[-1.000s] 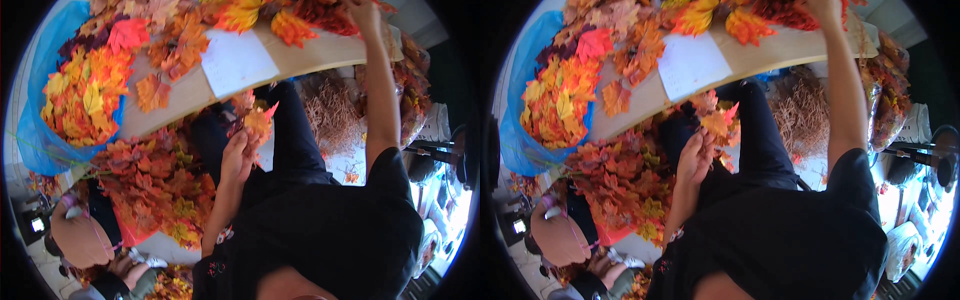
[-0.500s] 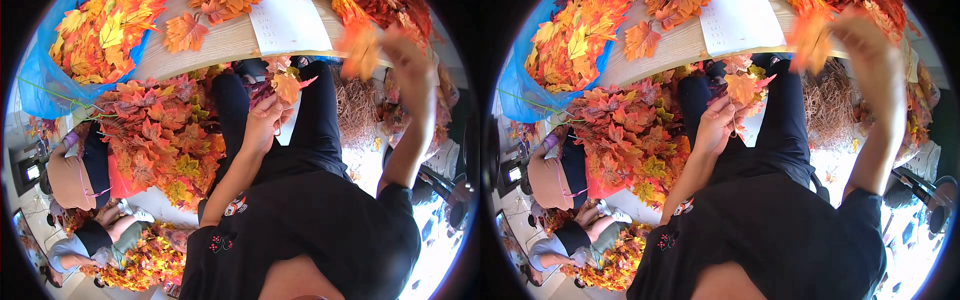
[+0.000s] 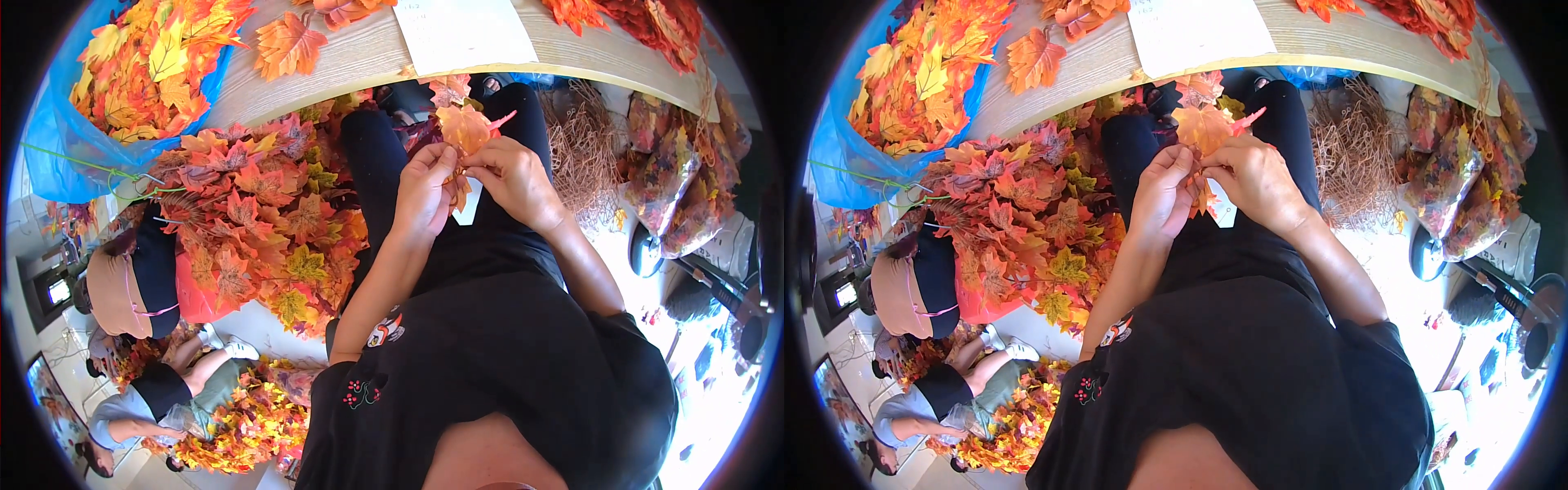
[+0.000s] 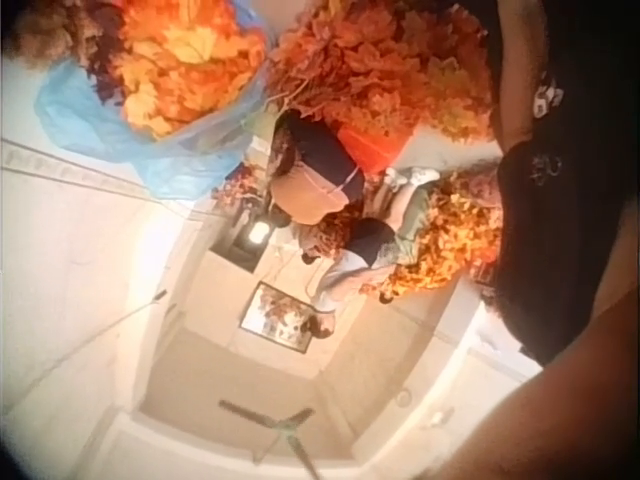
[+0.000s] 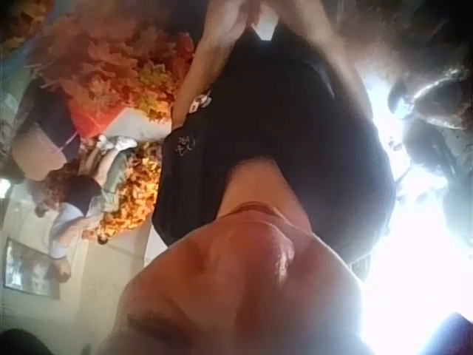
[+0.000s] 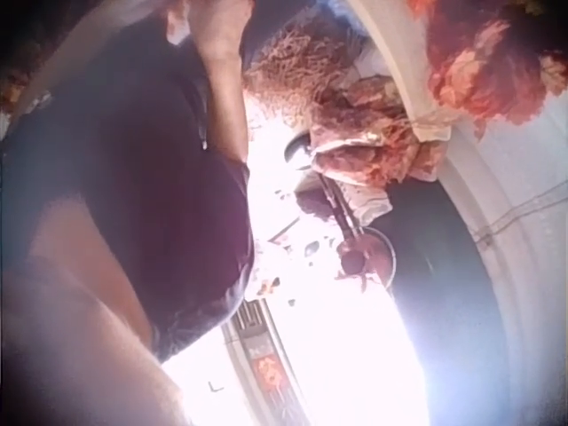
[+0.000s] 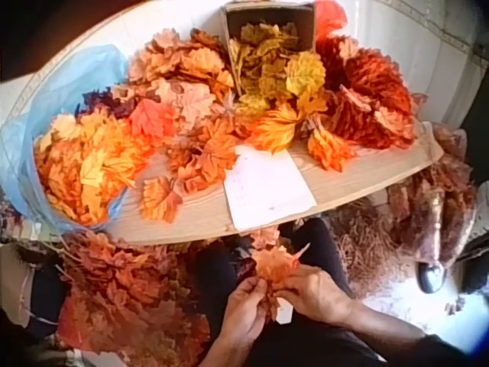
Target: The person assembles artificial autumn maple leaf branches by hand, attaching individual artificial leaves to plastic stems to create finished branches.
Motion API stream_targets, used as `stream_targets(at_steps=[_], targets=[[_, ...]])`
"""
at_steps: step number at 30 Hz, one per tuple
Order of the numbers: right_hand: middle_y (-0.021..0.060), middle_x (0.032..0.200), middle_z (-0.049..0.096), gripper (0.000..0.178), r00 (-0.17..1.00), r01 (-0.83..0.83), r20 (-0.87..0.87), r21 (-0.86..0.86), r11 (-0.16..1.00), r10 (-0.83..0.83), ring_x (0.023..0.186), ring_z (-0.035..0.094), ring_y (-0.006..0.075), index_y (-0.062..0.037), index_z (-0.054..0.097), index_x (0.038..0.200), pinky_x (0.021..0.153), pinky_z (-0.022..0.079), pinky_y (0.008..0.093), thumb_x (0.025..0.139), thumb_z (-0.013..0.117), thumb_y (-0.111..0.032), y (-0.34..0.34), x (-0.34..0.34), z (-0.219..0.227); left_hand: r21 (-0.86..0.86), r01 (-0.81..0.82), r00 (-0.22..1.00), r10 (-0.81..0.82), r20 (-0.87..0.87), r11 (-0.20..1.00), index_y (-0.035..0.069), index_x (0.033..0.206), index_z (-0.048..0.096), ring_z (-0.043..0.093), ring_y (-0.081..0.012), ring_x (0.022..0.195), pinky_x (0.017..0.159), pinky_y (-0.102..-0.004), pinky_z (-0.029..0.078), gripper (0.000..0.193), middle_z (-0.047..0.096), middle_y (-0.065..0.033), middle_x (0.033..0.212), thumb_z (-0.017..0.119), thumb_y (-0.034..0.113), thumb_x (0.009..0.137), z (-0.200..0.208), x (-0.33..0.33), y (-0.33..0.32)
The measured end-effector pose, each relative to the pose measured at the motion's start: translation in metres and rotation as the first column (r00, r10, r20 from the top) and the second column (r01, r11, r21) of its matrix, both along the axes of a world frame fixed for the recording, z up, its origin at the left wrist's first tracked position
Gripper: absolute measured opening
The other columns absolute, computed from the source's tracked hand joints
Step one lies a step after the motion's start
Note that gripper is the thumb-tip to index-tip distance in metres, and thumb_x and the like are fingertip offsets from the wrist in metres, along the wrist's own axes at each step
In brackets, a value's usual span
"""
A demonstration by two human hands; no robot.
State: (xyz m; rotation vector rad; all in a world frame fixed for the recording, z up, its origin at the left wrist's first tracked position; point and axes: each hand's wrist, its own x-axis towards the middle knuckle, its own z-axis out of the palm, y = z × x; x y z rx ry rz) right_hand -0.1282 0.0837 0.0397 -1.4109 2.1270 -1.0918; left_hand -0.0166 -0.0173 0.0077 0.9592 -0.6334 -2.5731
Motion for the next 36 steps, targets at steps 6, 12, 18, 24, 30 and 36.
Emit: stream_targets(at_steps=[6,12,18,24,30,36], targets=[[0.0108,0.075,0.061,0.008,0.998,-0.006,0.060,0.014,1.000,0.006,0.073,0.058,0.0241,-0.0002,0.064,0.080,0.066,0.047,0.0322,0.073,0.062,-0.005,0.000,-0.003,-0.004,-0.023,-0.025,1.000,0.025,-0.008,0.999,0.002,0.090,0.054,0.054,-0.0107,0.063,0.056,-0.0219,0.045,0.010,0.056,-0.0055,0.079,0.057,0.011,0.086,0.000,-0.004,0.004],[0.0098,0.071,0.059,0.009,0.974,0.030,0.223,0.077,0.997,-0.047,0.064,0.055,0.0162,0.0024,0.063,0.082,0.059,0.044,0.0278,0.075,0.062,-0.003,-0.003,-0.002,0.001,-0.192,0.055,0.998,-0.062,-0.030,0.980,0.003,0.091,0.053,0.055,-0.0106,0.074,0.065,-0.0230,0.047,0.006,0.057,-0.0044,0.088,0.054,0.008,0.087,-0.006,-0.002,0.001],[0.0054,0.062,0.057,0.012,0.918,0.045,0.387,0.123,0.991,-0.090,0.058,0.050,0.0072,0.0040,0.063,0.080,0.053,0.041,0.0243,0.077,0.061,-0.007,-0.002,-0.003,-0.008,-0.321,0.051,0.999,-0.051,0.009,0.946,0.000,0.086,0.054,0.054,-0.0078,0.059,0.055,-0.0192,0.044,0.006,0.057,-0.0037,0.072,0.057,0.006,0.085,-0.003,-0.001,0.008],[0.0033,0.067,0.061,0.012,0.745,0.133,0.649,0.078,0.988,-0.151,0.060,0.051,0.0040,0.0044,0.064,0.080,0.053,0.041,0.0198,0.080,0.060,-0.007,-0.004,0.008,-0.011,-0.160,0.052,0.993,-0.068,-0.096,0.986,0.001,0.088,0.055,0.056,-0.0097,0.061,0.056,-0.0203,0.046,0.007,0.058,-0.0048,0.075,0.057,0.008,0.086,-0.004,0.003,0.004],[0.0109,0.068,0.064,0.016,0.836,0.190,0.515,0.050,0.980,-0.188,0.058,0.059,0.0122,0.0054,0.065,0.082,0.054,0.046,0.0257,0.077,0.063,-0.010,0.001,0.010,-0.020,-0.133,0.024,0.998,-0.031,-0.047,0.991,0.001,0.089,0.055,0.056,-0.0103,0.063,0.057,-0.0203,0.047,0.009,0.058,-0.0050,0.078,0.057,0.010,0.086,0.000,-0.001,0.011],[0.0137,0.075,0.062,0.011,0.965,0.260,-0.046,0.007,0.966,-0.259,0.069,0.060,0.0277,-0.0018,0.065,0.077,0.065,0.047,0.0347,0.070,0.066,-0.011,-0.010,-0.003,-0.011,-0.770,0.183,0.976,-0.018,0.218,0.611,-0.003,0.092,0.054,0.061,-0.0132,0.065,0.059,-0.0234,0.048,0.010,0.062,-0.0100,0.077,0.053,0.005,0.086,-0.010,0.003,0.020]])
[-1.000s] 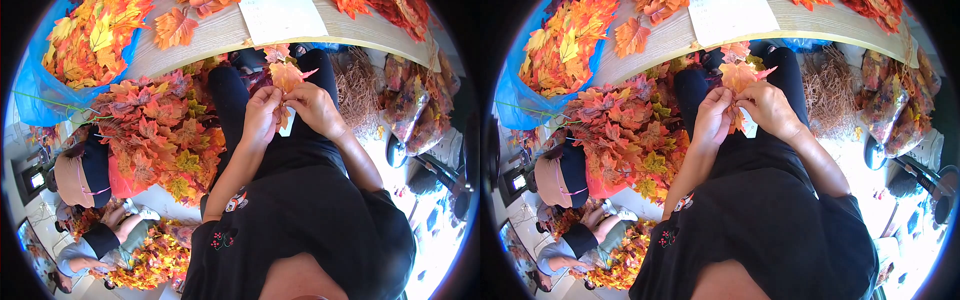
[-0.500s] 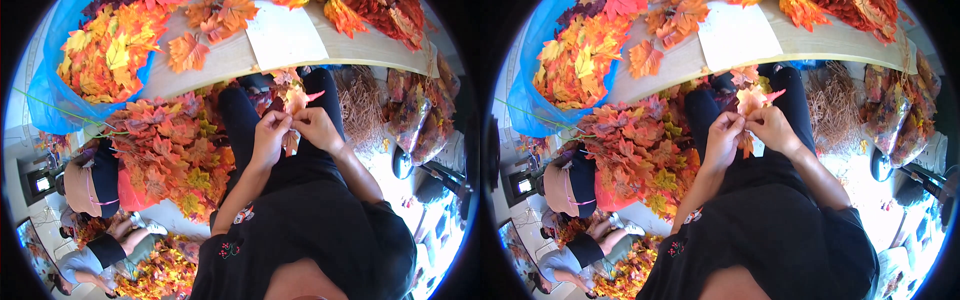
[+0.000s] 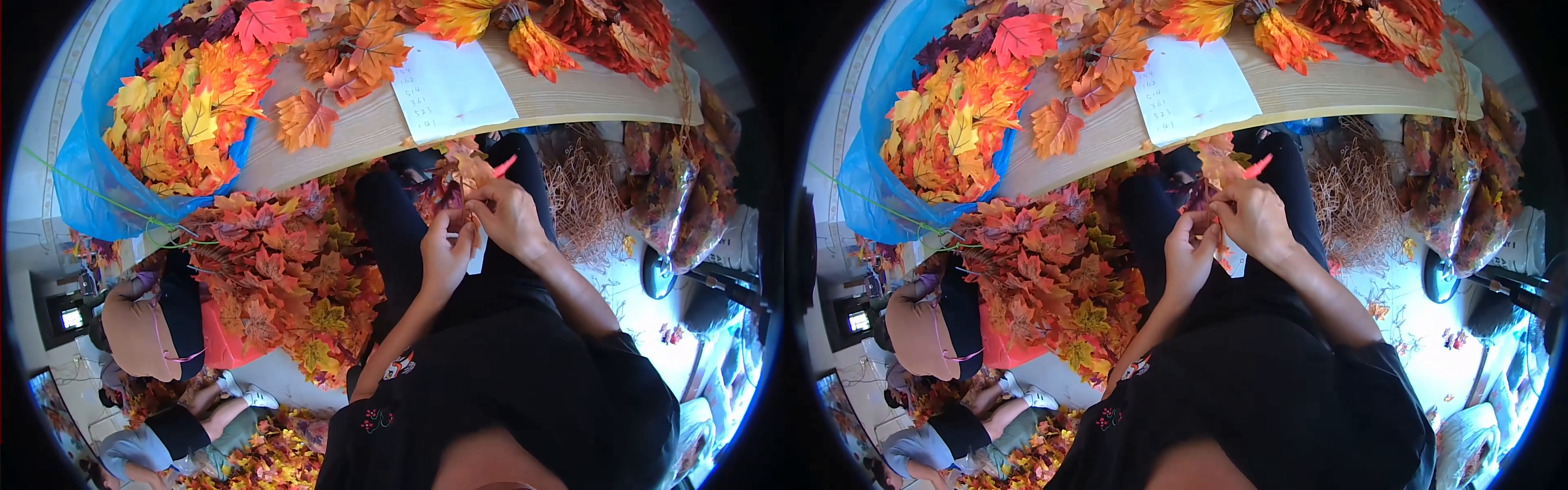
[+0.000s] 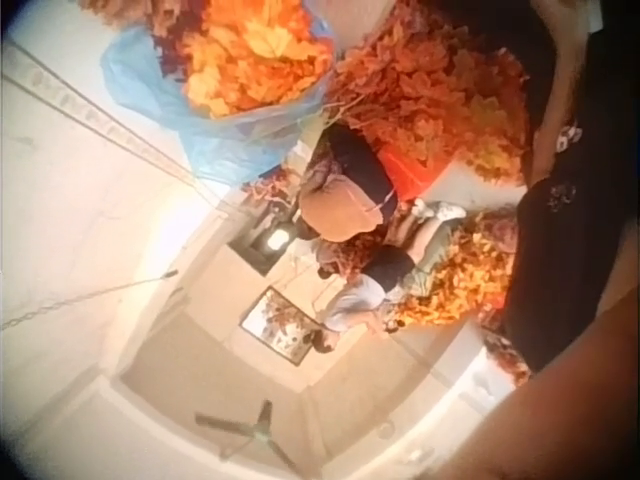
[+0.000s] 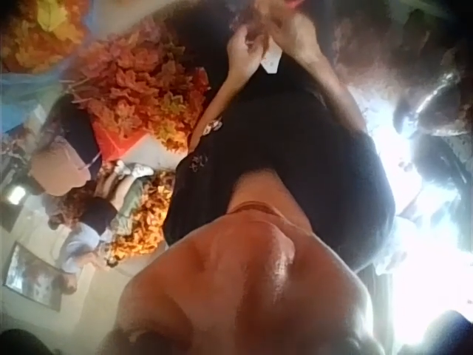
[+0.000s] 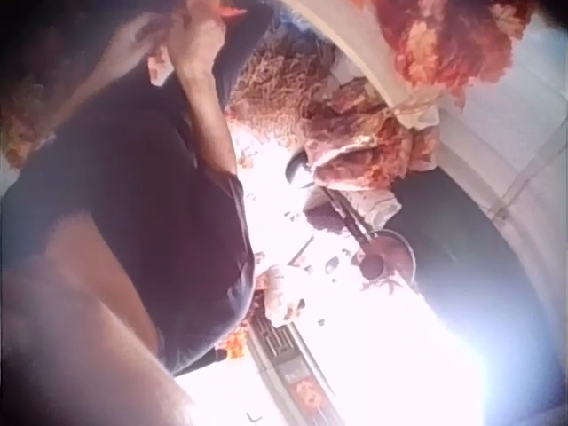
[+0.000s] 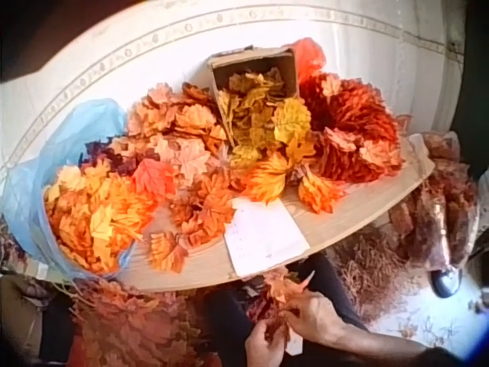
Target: The person assembles artificial autumn maple leaf branches by hand, attaching individual artificial leaves to plastic stems to create finished branches.
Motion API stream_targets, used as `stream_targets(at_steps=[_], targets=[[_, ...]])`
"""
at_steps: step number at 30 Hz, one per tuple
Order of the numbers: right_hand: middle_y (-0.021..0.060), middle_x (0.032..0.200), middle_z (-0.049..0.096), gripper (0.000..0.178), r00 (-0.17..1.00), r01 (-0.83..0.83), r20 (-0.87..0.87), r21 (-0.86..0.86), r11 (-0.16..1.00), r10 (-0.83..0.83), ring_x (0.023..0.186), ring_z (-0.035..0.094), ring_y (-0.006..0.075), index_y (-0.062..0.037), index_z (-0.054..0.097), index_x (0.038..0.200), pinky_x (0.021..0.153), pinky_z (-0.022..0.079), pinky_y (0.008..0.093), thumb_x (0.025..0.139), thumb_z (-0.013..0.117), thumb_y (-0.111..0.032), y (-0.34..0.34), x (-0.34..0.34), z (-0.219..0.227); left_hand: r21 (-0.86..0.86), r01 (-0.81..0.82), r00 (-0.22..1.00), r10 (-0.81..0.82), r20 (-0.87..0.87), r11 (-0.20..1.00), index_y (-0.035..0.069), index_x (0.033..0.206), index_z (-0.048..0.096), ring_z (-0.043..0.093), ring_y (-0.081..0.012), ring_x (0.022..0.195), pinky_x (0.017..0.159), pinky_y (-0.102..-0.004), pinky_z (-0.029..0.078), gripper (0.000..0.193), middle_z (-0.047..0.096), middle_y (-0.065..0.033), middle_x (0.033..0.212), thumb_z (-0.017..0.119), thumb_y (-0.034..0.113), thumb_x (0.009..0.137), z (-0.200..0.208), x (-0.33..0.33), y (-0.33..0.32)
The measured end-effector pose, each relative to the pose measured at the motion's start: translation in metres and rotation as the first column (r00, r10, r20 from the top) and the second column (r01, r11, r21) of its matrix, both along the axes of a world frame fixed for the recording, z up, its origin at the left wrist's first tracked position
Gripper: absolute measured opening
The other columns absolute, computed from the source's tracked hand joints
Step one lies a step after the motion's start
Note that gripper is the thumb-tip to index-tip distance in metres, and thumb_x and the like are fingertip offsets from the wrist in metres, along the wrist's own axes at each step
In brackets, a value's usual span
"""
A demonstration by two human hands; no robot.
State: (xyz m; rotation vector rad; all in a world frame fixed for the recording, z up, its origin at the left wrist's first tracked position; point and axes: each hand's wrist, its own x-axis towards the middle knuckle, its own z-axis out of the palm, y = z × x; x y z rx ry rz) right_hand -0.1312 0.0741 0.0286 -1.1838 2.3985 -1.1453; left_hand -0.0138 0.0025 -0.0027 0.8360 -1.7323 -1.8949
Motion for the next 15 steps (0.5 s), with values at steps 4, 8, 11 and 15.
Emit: stream_targets(at_steps=[4,8,11,15], targets=[[0.0130,0.076,0.061,0.010,0.988,-0.019,-0.150,0.043,0.999,0.025,0.076,0.059,0.0292,-0.0035,0.065,0.074,0.072,0.044,0.0377,0.071,0.065,-0.013,-0.005,-0.006,0.009,-0.411,0.087,0.986,-0.021,0.164,0.907,-0.002,0.092,0.055,0.064,-0.0234,0.065,0.061,-0.0308,0.049,0.015,0.062,-0.0155,0.077,0.058,0.007,0.080,0.003,-0.003,-0.018],[0.0133,0.076,0.061,0.010,0.979,-0.030,-0.200,0.012,0.999,0.032,0.076,0.058,0.0305,-0.0031,0.064,0.075,0.071,0.044,0.0382,0.071,0.063,-0.012,-0.007,-0.017,0.024,-0.094,0.258,0.966,-0.254,0.053,0.962,-0.001,0.097,0.054,0.062,-0.0183,0.062,0.057,-0.0273,0.048,0.018,0.063,-0.0115,0.078,0.058,0.010,0.083,0.018,-0.007,-0.032],[0.0138,0.078,0.061,0.009,0.979,-0.099,-0.164,0.136,0.986,0.121,0.074,0.059,0.0310,-0.0025,0.064,0.075,0.070,0.045,0.0383,0.070,0.061,-0.010,-0.006,-0.030,0.036,0.278,0.412,0.908,-0.366,-0.203,0.868,-0.001,0.103,0.051,0.057,-0.0099,0.057,0.051,-0.0210,0.046,0.024,0.061,-0.0076,0.079,0.058,0.012,0.085,0.035,-0.015,-0.033],[0.0123,0.076,0.060,0.009,0.940,-0.238,-0.253,-0.002,0.971,0.230,0.073,0.058,0.0310,-0.0009,0.063,0.074,0.068,0.045,0.0380,0.070,0.059,-0.008,-0.009,-0.045,0.061,0.610,0.422,0.906,-0.301,-0.296,0.671,-0.002,0.104,0.049,0.050,-0.0065,0.047,0.045,-0.0207,0.043,0.024,0.060,-0.0098,0.085,0.057,0.011,0.085,0.059,-0.024,-0.045]])
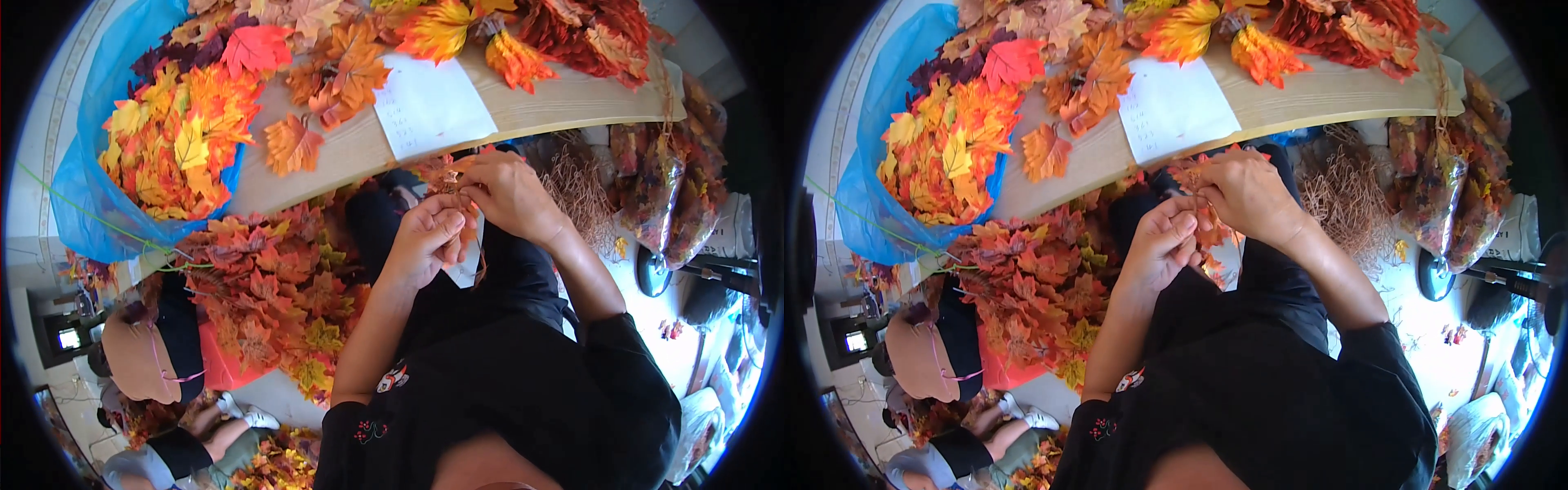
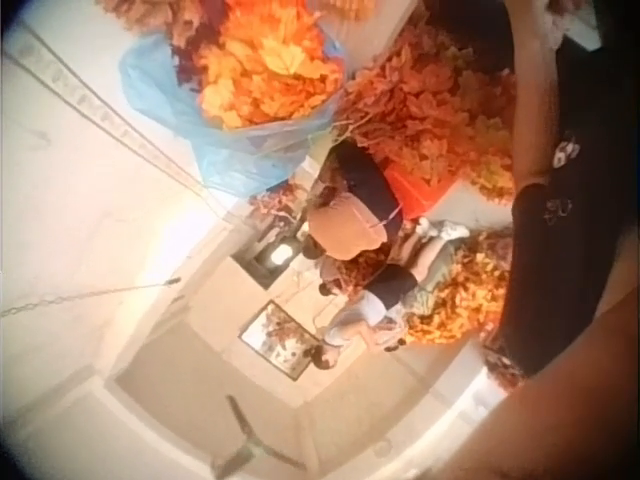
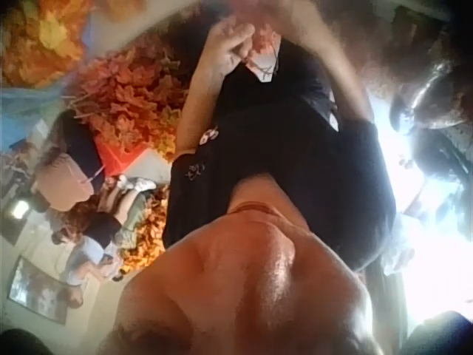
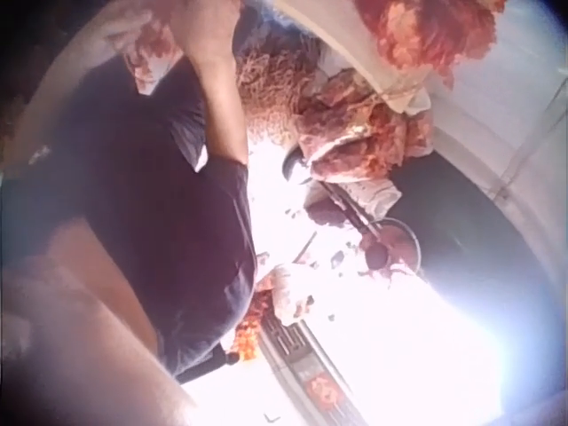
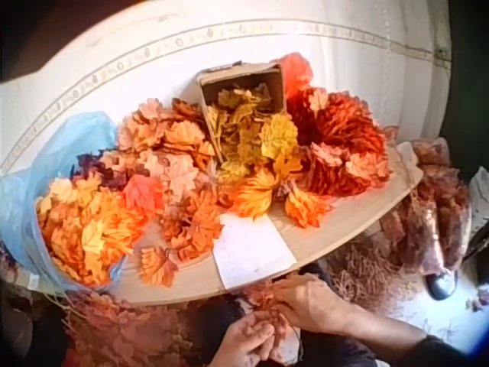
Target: The person assembles artificial autumn maple leaf branches by hand, attaching individual artificial leaves to plastic stems to create finished branches.
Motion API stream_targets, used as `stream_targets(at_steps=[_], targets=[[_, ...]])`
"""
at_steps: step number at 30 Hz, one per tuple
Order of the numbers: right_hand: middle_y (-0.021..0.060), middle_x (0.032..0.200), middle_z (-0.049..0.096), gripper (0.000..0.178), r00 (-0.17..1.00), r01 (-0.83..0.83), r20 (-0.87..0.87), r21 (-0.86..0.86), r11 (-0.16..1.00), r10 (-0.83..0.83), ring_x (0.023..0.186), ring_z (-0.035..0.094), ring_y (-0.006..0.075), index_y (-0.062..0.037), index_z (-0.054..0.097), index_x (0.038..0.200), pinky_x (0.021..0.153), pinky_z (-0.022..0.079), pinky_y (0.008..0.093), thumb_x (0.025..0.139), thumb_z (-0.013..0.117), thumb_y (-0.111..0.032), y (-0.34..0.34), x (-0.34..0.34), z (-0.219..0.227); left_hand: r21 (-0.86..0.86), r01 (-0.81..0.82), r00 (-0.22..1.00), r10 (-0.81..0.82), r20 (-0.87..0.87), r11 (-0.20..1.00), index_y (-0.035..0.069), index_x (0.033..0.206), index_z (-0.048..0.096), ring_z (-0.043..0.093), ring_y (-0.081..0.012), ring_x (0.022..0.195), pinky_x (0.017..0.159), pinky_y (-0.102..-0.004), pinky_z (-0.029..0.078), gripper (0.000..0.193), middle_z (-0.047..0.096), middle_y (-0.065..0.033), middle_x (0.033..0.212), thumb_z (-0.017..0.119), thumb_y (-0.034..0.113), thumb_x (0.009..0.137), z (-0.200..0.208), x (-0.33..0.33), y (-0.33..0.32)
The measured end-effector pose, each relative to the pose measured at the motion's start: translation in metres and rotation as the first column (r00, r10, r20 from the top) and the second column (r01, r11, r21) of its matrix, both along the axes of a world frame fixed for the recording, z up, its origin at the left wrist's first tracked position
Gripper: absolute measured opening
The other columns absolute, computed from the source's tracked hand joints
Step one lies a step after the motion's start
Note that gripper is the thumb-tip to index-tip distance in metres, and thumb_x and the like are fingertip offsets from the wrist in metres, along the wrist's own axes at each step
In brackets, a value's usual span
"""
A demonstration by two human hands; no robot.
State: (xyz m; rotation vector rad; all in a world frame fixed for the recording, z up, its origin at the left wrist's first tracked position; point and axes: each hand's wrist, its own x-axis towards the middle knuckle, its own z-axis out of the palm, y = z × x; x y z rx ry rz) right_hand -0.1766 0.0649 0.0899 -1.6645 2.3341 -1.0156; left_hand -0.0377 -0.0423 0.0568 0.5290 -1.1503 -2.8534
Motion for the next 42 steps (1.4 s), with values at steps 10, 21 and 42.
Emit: stream_targets(at_steps=[10,21,42], targets=[[0.0139,0.081,0.063,0.017,0.965,0.259,0.092,-0.155,0.953,-0.247,0.075,0.061,0.0283,-0.0037,0.066,0.091,0.067,0.047,0.0330,0.080,0.058,-0.015,-0.027,-0.063,0.048,0.632,-0.350,0.935,0.221,0.276,0.691,0.002,0.105,0.050,0.052,0.0013,0.052,0.053,-0.0144,0.050,0.017,0.060,-0.0103,0.108,0.049,0.007,0.088,-0.019,0.007,-0.007],[0.0168,0.080,0.063,0.021,0.808,0.526,-0.208,-0.168,0.834,-0.552,0.076,0.061,0.0341,-0.0035,0.065,0.085,0.070,0.048,0.0403,0.077,0.060,-0.022,-0.068,-0.180,0.032,0.567,-0.432,0.897,0.266,0.354,0.701,0.002,0.113,0.047,0.047,0.0007,0.047,0.053,-0.0153,0.049,0.026,0.058,-0.0043,0.115,0.049,0.011,0.089,-0.059,0.032,0.005],[0.0079,0.066,0.056,0.004,0.962,-0.258,-0.042,0.168,0.951,0.269,0.074,0.055,0.0254,-0.0073,0.062,0.067,0.073,0.044,0.0368,0.065,0.064,-0.009,0.008,0.033,0.009,0.461,-0.504,0.860,0.379,0.341,0.730,0.009,0.099,0.058,0.045,-0.0003,0.047,0.049,-0.0112,0.042,0.016,0.061,-0.0114,0.107,0.059,0.016,0.085,-0.038,0.030,-0.004]])
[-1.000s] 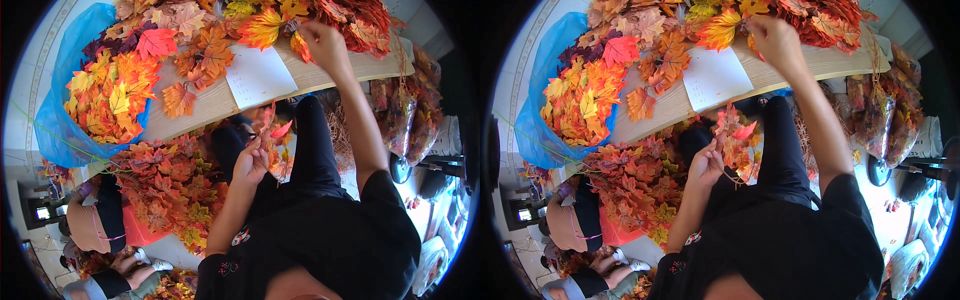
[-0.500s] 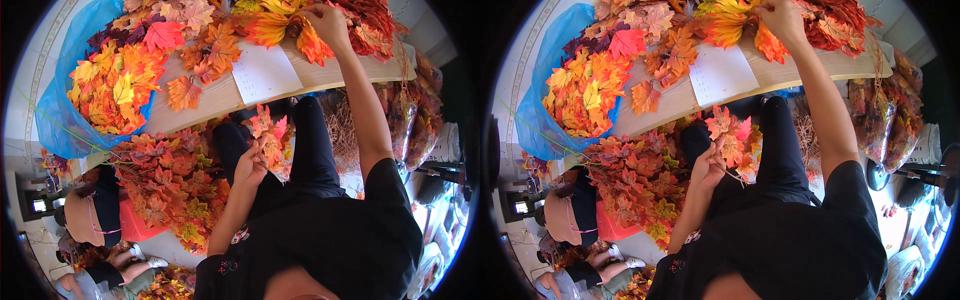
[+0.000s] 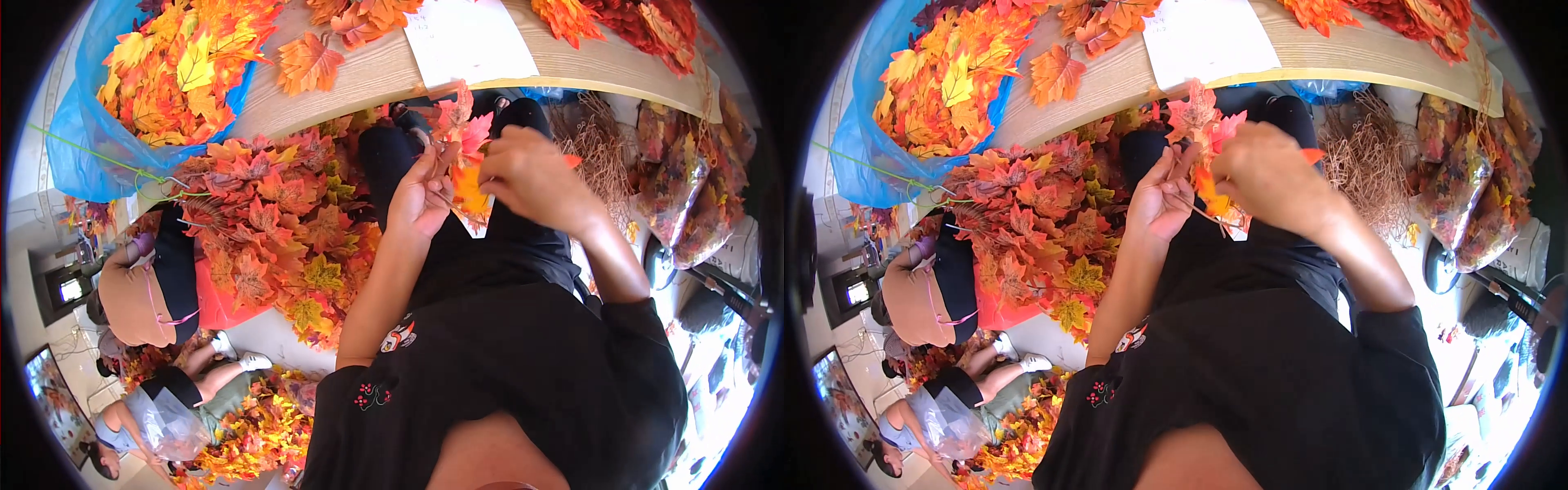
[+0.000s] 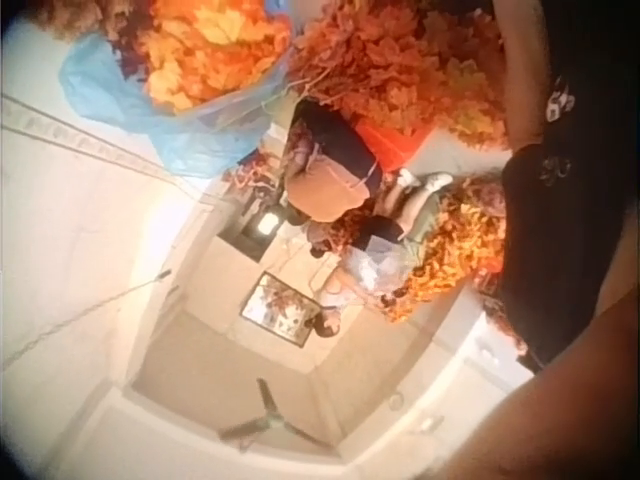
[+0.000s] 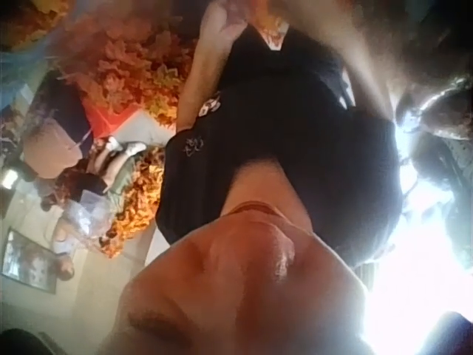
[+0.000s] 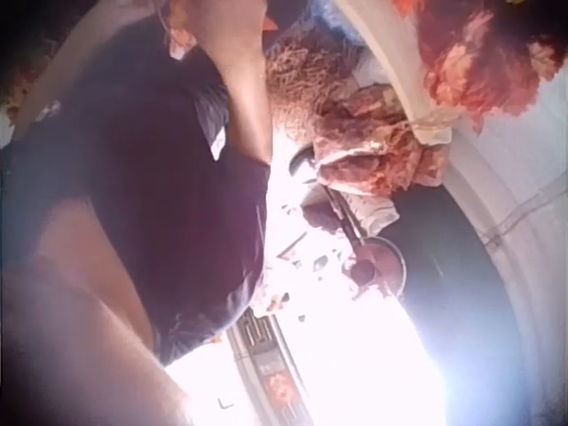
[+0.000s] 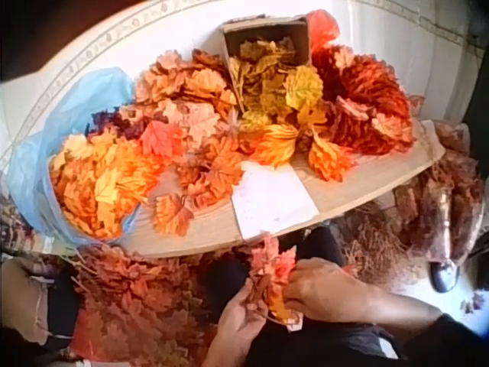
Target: The person assembles artificial autumn maple leaf branches by hand, attaching individual artificial leaves to plastic stems to create finished branches.
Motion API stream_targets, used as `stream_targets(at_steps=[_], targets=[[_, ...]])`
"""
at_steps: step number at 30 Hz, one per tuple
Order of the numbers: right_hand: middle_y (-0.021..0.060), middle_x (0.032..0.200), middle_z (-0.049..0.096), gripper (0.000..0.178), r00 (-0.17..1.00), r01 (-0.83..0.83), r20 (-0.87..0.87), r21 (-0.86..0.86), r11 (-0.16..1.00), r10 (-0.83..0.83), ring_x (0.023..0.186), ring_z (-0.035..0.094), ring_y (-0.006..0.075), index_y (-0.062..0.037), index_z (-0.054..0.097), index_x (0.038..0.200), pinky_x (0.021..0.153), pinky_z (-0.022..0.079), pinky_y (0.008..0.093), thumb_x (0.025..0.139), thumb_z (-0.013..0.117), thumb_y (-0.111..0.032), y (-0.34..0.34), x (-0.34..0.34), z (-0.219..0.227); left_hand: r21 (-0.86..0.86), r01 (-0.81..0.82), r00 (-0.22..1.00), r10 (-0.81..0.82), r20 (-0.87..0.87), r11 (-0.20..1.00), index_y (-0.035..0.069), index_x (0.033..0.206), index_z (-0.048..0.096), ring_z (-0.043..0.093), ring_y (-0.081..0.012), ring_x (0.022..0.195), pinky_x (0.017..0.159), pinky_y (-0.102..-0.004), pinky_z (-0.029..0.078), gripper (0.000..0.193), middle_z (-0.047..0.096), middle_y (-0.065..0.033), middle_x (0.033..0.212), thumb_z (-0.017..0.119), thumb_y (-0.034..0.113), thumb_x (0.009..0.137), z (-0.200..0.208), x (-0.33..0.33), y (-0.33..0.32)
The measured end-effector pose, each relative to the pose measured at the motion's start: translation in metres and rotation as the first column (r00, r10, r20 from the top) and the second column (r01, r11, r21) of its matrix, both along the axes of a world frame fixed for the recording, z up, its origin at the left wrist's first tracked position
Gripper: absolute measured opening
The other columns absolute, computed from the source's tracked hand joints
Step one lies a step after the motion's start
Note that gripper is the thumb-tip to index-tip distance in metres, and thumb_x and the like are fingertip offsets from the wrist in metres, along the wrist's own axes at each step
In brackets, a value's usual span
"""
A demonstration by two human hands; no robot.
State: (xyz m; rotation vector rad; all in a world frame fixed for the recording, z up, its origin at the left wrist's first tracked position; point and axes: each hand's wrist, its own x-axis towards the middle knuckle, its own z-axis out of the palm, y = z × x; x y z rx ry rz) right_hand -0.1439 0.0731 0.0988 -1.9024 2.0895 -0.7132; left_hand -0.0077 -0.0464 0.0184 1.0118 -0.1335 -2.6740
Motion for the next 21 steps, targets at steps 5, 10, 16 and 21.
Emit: stream_targets(at_steps=[5,10,16,21], targets=[[0.0089,0.069,0.060,0.006,0.943,0.235,0.279,-0.167,0.957,-0.182,0.073,0.056,0.0260,-0.0056,0.066,0.073,0.069,0.046,0.0356,0.069,0.063,-0.008,-0.006,0.014,-0.045,-0.033,0.050,0.996,-0.052,-0.078,0.998,0.006,0.102,0.056,0.043,-0.0002,0.047,0.048,-0.0116,0.040,0.018,0.061,-0.0102,0.105,0.054,0.018,0.088,0.000,-0.003,0.010],[0.0095,0.074,0.065,0.009,0.735,0.264,0.647,0.001,0.965,-0.202,0.068,0.060,0.0175,-0.0015,0.067,0.079,0.065,0.047,0.0289,0.072,0.064,-0.007,-0.003,0.015,-0.061,-0.085,0.085,0.993,-0.091,-0.072,0.993,0.005,0.101,0.056,0.041,0.0000,0.046,0.049,-0.0132,0.041,0.018,0.060,-0.0064,0.107,0.053,0.017,0.089,0.000,-0.005,0.010],[0.0081,0.074,0.066,0.012,0.627,0.261,0.752,0.041,0.964,-0.202,0.067,0.060,0.0105,0.0015,0.066,0.082,0.065,0.047,0.0246,0.074,0.064,-0.007,-0.003,0.013,-0.070,-0.118,0.102,0.991,-0.110,-0.070,0.988,0.004,0.100,0.055,0.041,0.0003,0.047,0.049,-0.0134,0.041,0.016,0.059,-0.0082,0.105,0.053,0.016,0.088,-0.001,-0.005,0.012],[0.0080,0.074,0.066,0.013,0.627,0.247,0.744,0.088,0.965,-0.229,0.067,0.060,0.0102,0.0018,0.066,0.082,0.065,0.047,0.0244,0.075,0.063,-0.008,-0.002,0.013,-0.067,-0.132,0.116,0.988,-0.128,-0.090,0.984,0.004,0.101,0.055,0.040,0.0008,0.046,0.048,-0.0129,0.040,0.017,0.059,-0.0082,0.107,0.053,0.016,0.088,-0.004,-0.001,0.011]])
